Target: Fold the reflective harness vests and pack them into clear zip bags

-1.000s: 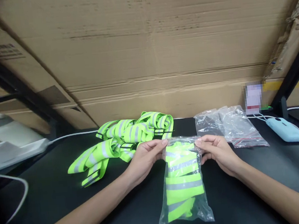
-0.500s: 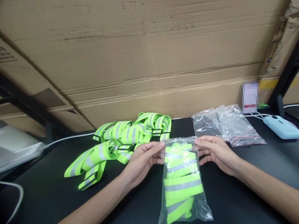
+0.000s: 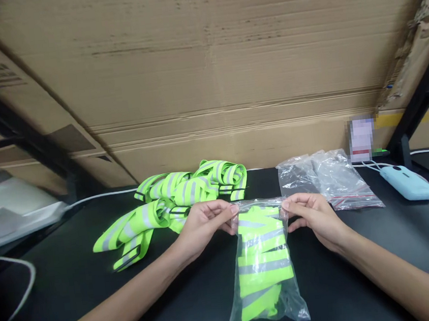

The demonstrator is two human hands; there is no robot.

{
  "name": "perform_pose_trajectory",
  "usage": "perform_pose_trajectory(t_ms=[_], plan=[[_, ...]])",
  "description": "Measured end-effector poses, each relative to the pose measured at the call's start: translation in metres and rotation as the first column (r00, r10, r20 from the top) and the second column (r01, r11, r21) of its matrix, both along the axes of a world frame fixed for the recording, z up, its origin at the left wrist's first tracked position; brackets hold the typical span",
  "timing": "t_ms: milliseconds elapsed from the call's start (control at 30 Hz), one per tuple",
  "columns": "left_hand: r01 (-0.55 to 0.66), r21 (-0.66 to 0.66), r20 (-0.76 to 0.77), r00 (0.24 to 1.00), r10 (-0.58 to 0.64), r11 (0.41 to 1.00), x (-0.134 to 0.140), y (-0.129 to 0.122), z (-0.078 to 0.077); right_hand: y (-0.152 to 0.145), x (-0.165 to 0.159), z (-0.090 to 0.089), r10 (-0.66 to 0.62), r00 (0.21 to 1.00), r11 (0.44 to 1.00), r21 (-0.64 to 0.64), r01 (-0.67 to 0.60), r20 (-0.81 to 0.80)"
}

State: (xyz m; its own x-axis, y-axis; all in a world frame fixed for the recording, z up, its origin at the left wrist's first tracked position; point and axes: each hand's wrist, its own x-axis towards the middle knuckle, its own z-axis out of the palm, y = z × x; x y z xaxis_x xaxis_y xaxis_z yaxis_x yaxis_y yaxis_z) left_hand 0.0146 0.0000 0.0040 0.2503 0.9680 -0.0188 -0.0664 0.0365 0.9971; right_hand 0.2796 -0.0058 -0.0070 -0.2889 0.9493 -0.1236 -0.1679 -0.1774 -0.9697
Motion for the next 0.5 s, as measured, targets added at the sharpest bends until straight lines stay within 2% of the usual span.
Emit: perform_pose_trajectory(t_ms=[100, 300, 500], plan=[[0.004, -0.018, 0.037, 0.999, -0.003, 1.000, 0.0027, -0.0032, 0.0001, -0.0018, -0.0007, 0.0015, -0.002, 1.000, 1.000, 0.017, 0.002, -0.001], [0.067, -0.202, 0.075, 0.996, -0.053, 0.977, 0.0058, -0.0043, -0.0020, -0.0041, -0.0017, 0.0014, 0.027, 0.999, 1.000, -0.006, -0.027, -0.017], [0.093, -0.152, 0.018, 0.996, -0.091, 0.984, 0.0024, -0.0014, -0.0006, -0.0039, -0.0028, -0.0034, 0.031, 0.999, 0.998, -0.045, -0.032, -0.023]])
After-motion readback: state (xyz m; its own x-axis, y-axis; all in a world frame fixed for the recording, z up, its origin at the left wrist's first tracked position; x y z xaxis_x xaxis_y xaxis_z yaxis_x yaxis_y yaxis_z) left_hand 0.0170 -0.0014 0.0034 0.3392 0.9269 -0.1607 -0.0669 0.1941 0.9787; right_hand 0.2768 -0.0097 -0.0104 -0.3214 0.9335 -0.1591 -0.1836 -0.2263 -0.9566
